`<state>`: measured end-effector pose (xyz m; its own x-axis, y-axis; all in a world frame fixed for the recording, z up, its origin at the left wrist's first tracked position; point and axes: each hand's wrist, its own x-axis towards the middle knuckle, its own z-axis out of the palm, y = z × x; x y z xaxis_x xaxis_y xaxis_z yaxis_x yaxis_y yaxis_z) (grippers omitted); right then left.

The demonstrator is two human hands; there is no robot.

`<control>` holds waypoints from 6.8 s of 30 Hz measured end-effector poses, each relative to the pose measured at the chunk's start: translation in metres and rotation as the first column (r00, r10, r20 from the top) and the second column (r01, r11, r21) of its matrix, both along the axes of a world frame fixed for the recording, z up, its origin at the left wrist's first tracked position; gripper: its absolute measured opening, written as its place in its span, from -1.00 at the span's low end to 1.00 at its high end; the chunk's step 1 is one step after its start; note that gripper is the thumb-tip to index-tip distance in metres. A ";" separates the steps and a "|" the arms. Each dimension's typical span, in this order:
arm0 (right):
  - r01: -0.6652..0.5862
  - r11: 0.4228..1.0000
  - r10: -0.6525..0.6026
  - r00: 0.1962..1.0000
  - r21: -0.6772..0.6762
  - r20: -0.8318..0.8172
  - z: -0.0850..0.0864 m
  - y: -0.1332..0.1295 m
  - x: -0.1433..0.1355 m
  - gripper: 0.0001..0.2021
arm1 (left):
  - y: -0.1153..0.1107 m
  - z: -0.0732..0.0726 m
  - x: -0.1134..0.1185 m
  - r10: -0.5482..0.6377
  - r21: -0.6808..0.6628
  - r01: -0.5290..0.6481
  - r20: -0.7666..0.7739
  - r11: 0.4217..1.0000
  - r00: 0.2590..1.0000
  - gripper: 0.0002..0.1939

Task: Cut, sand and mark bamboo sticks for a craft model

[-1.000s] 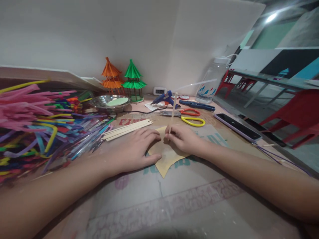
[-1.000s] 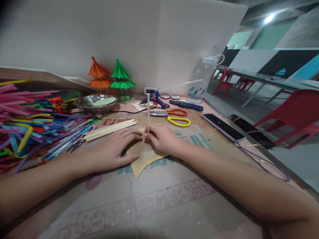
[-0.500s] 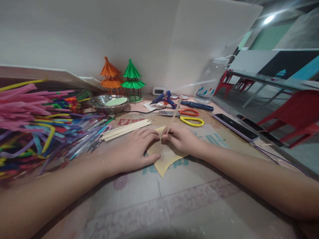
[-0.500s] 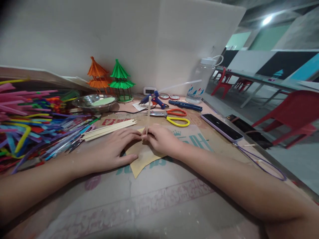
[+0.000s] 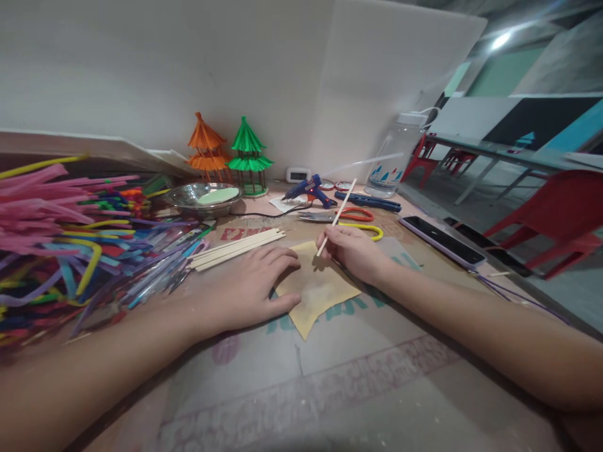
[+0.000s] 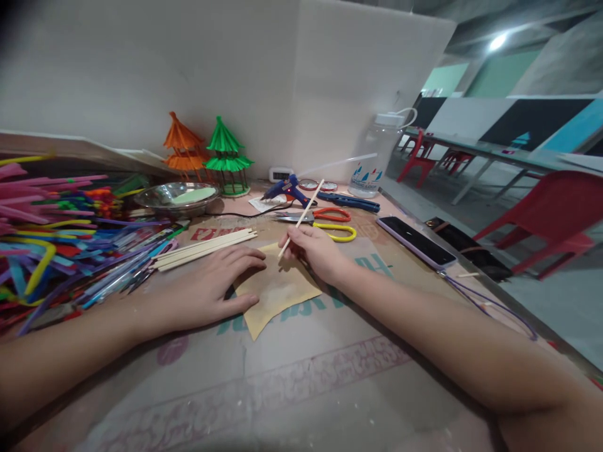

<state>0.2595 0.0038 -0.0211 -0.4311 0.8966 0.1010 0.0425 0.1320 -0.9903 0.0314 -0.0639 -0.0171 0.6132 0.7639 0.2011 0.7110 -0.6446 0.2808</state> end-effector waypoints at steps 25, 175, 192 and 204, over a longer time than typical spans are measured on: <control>-0.074 0.925 -0.079 0.922 0.372 0.380 0.005 -0.021 -0.003 -0.84 | 0.001 0.000 -0.001 -0.012 0.002 0.012 0.020 1.000 1.000 -0.52; -0.342 0.709 -0.071 0.835 0.616 0.545 0.007 -0.023 0.002 -0.75 | 0.001 0.004 -0.004 -0.141 0.039 0.142 -0.025 0.989 0.990 -0.57; -0.353 0.718 -0.049 0.835 0.600 0.549 0.009 -0.026 0.000 -0.74 | 0.003 0.001 -0.005 -0.161 0.070 0.160 0.008 0.985 0.987 -0.54; -0.354 0.724 -0.057 0.824 0.592 0.563 0.010 -0.029 -0.001 -0.77 | 0.003 0.001 -0.005 -0.158 0.072 0.158 -0.008 0.985 0.987 -0.55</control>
<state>0.2589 -0.0248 -0.0112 -0.7173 0.6049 0.3459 0.4261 0.7735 -0.4692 0.0266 -0.0607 -0.0158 0.7254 0.6412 0.2505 0.5994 -0.7673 0.2281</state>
